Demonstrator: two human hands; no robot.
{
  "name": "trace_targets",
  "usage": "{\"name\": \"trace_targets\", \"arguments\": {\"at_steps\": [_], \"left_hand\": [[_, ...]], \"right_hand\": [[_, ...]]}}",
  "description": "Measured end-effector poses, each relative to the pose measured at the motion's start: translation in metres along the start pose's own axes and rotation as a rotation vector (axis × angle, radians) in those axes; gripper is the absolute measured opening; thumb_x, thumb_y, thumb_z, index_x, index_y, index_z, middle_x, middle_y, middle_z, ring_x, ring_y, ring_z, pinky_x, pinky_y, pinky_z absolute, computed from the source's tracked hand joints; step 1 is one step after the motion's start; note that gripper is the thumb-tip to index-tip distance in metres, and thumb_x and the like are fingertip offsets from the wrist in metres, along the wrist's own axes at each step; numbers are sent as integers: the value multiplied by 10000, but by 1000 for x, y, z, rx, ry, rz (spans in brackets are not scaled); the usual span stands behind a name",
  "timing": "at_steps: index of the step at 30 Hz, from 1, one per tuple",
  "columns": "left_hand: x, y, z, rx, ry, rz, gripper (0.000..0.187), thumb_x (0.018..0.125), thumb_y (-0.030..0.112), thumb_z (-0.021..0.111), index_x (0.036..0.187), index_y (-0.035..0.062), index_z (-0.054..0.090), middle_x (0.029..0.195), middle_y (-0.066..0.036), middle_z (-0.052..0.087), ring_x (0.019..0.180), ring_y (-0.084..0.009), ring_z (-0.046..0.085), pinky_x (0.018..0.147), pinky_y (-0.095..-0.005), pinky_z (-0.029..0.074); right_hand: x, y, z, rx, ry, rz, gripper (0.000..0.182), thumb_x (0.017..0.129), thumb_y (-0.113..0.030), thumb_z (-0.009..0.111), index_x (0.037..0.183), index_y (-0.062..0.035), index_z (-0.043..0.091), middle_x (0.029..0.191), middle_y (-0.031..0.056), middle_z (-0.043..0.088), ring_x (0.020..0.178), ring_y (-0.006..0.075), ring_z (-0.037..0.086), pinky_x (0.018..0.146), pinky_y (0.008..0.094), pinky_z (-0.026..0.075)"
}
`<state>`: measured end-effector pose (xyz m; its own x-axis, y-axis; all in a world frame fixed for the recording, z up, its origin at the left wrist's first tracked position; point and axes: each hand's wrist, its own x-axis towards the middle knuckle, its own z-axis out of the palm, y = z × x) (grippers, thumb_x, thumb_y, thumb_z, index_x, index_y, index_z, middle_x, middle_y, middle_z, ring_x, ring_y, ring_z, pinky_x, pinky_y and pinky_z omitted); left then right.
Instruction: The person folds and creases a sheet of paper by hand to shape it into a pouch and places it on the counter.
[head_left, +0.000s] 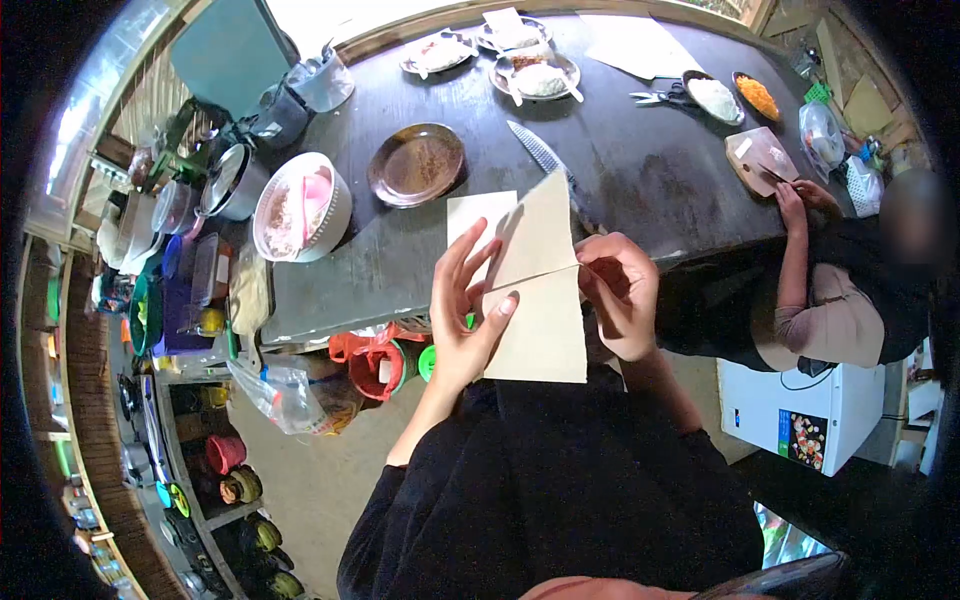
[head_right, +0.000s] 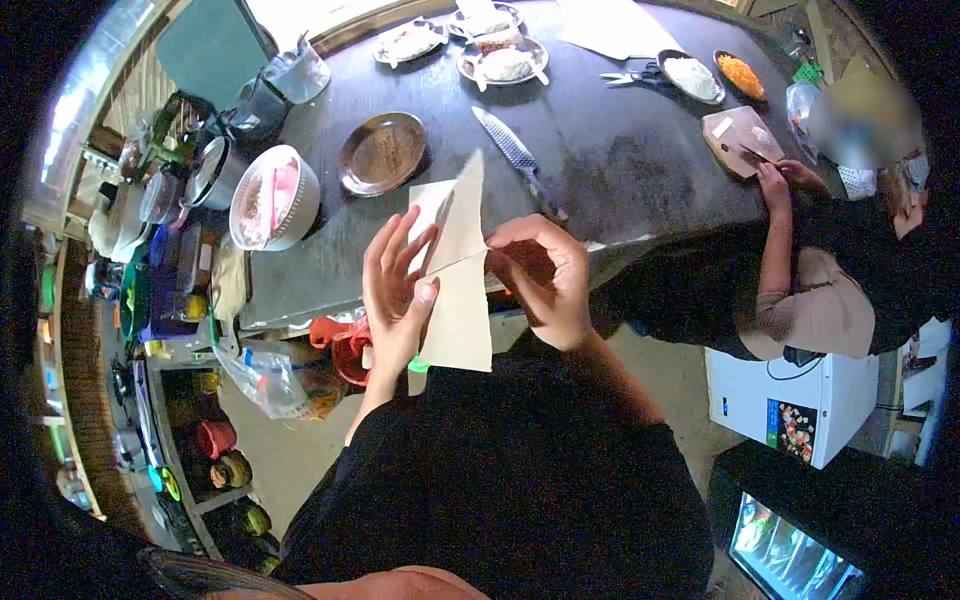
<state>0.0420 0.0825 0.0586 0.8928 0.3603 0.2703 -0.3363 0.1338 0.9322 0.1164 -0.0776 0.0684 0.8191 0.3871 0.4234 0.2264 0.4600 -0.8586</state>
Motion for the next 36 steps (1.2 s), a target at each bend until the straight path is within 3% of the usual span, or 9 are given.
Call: {"name": "trace_targets", "arguments": {"at_steps": [3,4,7,11,16,20,23,34,36], "left_hand": [[-2,13,-17,805,-66,451,490,766,92,677,1228,9,534,1354,-205,462,1242,-337,469,995,-421,392],[-4,14,-23,804,-72,452,490,766,92,677,1228,9,534,1354,-205,462,1242,-337,469,995,-421,392],[-10,16,-23,379,-154,294,320,815,73,616,1118,-29,609,1197,-205,591,1118,-323,571,965,-394,418],[-19,1,-27,89,-264,173,381,842,101,598,1192,-45,558,1238,-192,567,1146,-275,547,943,-362,433],[-18,18,-23,238,-325,159,579,760,20,661,1291,-9,433,1108,-146,607,1054,-225,597,875,-335,483],[-18,14,-12,264,-142,152,500,757,-56,634,1235,19,504,984,-112,648,858,-172,646,749,-263,512],[-19,-6,-14,313,-74,68,225,771,-94,632,985,-28,643,925,-71,659,824,-98,611,727,-216,485],[-7,-31,26,-180,49,110,130,813,-30,650,932,7,613,940,-50,612,903,-125,563,832,-257,427],[-10,-34,38,-172,33,125,124,821,-20,645,932,14,602,938,-41,601,890,-116,556,816,-251,422]], "right_hand": [[-8,5,20,8,19,-24,111,844,89,541,937,37,568,950,105,597,903,149,592,809,265,473],[-10,6,26,-41,13,-72,126,833,106,541,934,35,568,951,104,594,905,153,593,807,266,476],[-14,9,45,-262,48,-189,152,794,109,579,918,22,569,895,113,603,829,163,611,740,267,484],[-11,-1,59,-648,114,-443,187,715,55,636,870,-21,564,797,99,601,701,217,612,637,303,482],[-11,-3,56,-918,70,-483,196,658,-25,686,813,-79,580,786,55,572,712,242,585,613,352,473],[-12,-4,47,-974,-71,-483,167,667,-71,713,797,-97,610,842,42,562,771,232,561,660,342,461],[-13,-5,35,-968,-62,-510,191,674,-102,734,825,-99,617,876,40,573,795,242,555,713,358,449],[-28,-28,-45,-812,184,-418,253,634,14,746,863,-56,665,774,37,550,772,195,512,686,293,420],[-37,-26,-62,-575,198,-145,236,673,12,736,893,-46,671,781,31,577,748,148,511,685,266,409]]}}
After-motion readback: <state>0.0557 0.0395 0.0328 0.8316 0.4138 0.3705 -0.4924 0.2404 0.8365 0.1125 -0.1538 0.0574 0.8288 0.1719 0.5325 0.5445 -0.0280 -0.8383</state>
